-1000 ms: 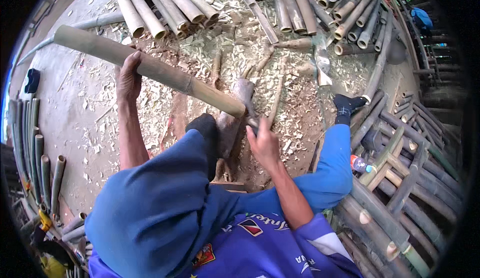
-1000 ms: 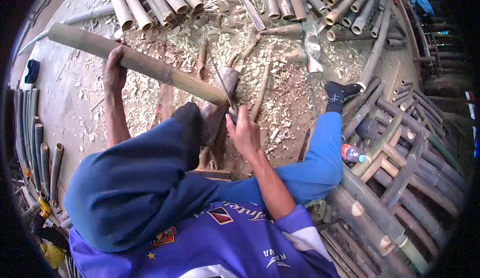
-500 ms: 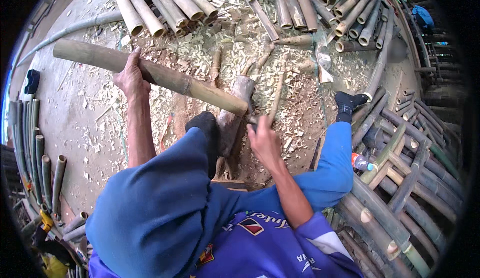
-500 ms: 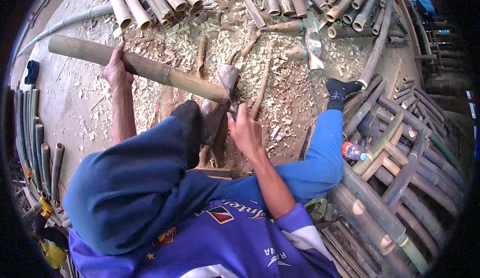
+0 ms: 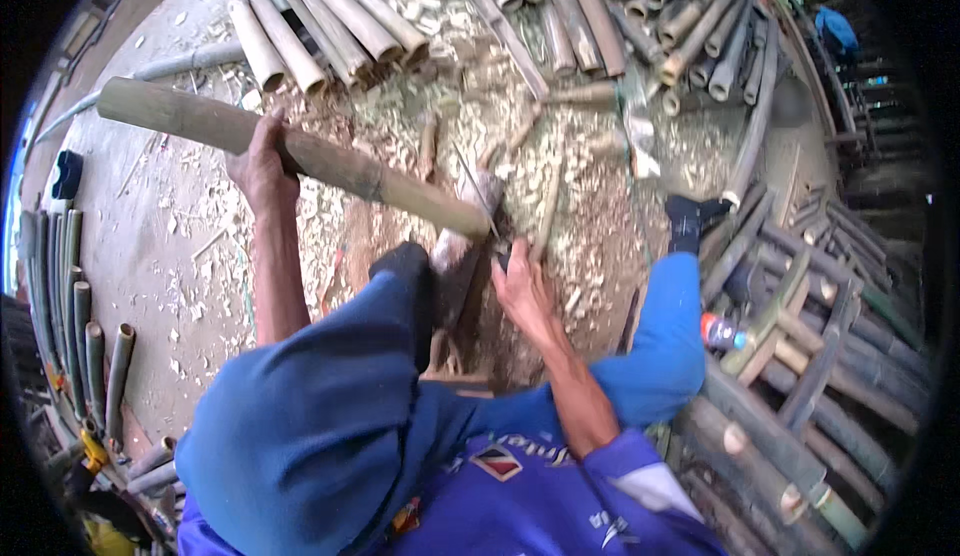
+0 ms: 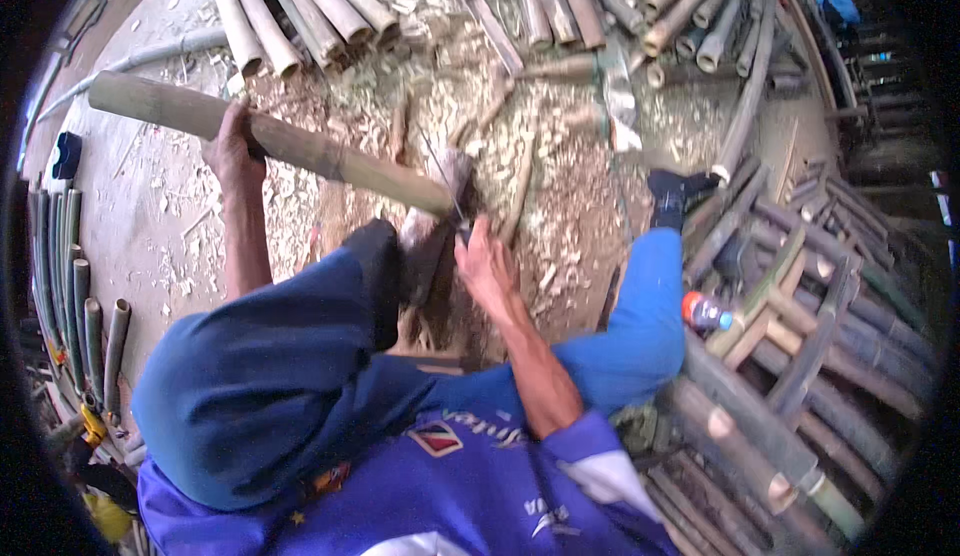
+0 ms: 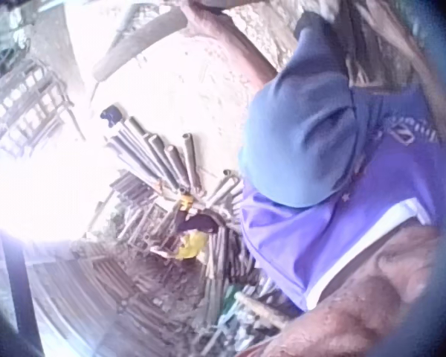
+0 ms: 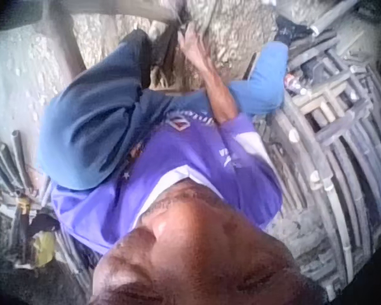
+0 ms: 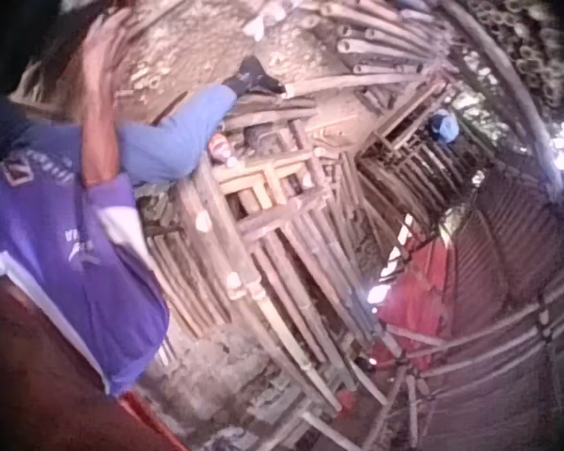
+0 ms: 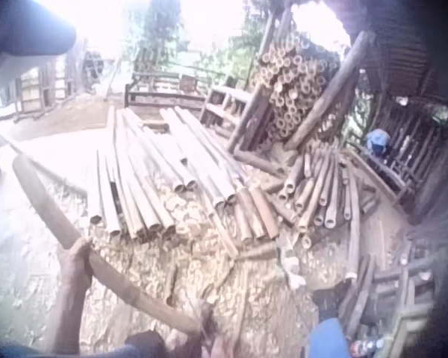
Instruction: The person shaves the outer layer of a bamboo pole using a knife by hand while sitting on the ground.
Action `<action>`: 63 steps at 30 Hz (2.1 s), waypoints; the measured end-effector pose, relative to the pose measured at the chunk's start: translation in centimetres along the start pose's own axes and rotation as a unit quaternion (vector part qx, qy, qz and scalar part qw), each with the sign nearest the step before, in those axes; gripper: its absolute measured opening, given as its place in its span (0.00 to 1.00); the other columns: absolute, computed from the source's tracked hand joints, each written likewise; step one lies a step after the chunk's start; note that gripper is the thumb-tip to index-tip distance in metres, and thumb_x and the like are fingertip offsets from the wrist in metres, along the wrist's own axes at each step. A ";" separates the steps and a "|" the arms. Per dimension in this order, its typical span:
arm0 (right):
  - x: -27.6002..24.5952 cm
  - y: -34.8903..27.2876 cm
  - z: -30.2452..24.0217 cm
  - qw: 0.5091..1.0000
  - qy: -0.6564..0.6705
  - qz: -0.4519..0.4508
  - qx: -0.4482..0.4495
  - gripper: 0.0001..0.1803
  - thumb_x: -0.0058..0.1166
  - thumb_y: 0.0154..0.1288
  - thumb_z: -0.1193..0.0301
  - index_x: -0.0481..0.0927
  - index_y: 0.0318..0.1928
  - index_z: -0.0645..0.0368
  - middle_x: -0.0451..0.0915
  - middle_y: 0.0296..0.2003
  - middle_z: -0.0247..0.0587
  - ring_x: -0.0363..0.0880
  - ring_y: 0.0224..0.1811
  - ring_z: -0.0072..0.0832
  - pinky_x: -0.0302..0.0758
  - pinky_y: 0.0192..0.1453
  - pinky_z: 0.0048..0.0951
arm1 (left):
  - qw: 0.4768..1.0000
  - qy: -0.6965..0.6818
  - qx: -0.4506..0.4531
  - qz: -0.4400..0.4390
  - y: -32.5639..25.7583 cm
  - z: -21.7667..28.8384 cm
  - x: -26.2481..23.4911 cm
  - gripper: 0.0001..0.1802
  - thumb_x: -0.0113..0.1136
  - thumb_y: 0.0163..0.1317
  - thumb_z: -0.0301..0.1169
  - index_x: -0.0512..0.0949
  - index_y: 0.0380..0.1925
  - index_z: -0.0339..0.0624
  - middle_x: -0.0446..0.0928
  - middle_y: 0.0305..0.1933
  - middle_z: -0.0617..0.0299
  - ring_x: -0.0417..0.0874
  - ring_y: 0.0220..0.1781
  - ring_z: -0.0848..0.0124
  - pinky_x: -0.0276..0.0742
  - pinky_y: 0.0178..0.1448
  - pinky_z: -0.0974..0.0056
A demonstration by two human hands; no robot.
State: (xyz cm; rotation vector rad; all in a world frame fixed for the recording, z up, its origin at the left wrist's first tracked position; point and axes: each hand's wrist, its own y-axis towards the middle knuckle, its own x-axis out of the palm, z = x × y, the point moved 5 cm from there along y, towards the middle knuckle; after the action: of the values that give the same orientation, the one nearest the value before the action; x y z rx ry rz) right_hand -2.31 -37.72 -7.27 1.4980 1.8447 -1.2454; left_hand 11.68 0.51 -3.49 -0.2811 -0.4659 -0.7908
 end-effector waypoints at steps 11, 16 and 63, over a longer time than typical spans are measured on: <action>0.2 -0.7 1.1 0.998 -0.041 0.037 -0.021 0.18 0.55 0.73 0.63 0.69 0.50 0.64 0.82 0.29 0.59 0.85 0.30 0.54 0.79 0.31 0.48 | 0.998 0.054 0.037 -0.021 -0.4 0.6 1.0 0.15 0.72 0.56 0.22 0.77 0.41 0.29 0.81 0.35 0.54 0.85 0.32 0.65 0.86 0.38 0.62; -3.0 -0.9 -3.1 0.999 0.032 -0.037 -0.022 0.22 0.51 0.74 0.54 0.67 0.49 0.61 0.81 0.30 0.63 0.82 0.32 0.64 0.77 0.35 0.57 | 0.998 0.017 -0.014 -0.063 -1.5 1.5 0.0 0.22 0.75 0.54 0.24 0.76 0.45 0.25 0.80 0.35 0.53 0.84 0.33 0.66 0.85 0.41 0.63; -0.4 -3.3 -0.4 0.984 0.133 0.091 -0.075 0.15 0.55 0.73 0.65 0.70 0.49 0.62 0.85 0.37 0.53 0.88 0.31 0.45 0.83 0.32 0.41 | 0.996 -0.025 -0.021 -0.080 -2.7 1.8 -1.6 0.14 0.68 0.60 0.26 0.77 0.43 0.32 0.82 0.35 0.55 0.86 0.37 0.63 0.84 0.47 0.60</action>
State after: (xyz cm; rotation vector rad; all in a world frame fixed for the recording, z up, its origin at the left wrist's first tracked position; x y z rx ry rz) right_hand -5.22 -37.58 -5.52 1.7720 1.8656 -0.8350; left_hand 8.23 0.41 -2.55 -0.3065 -0.5243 -0.9524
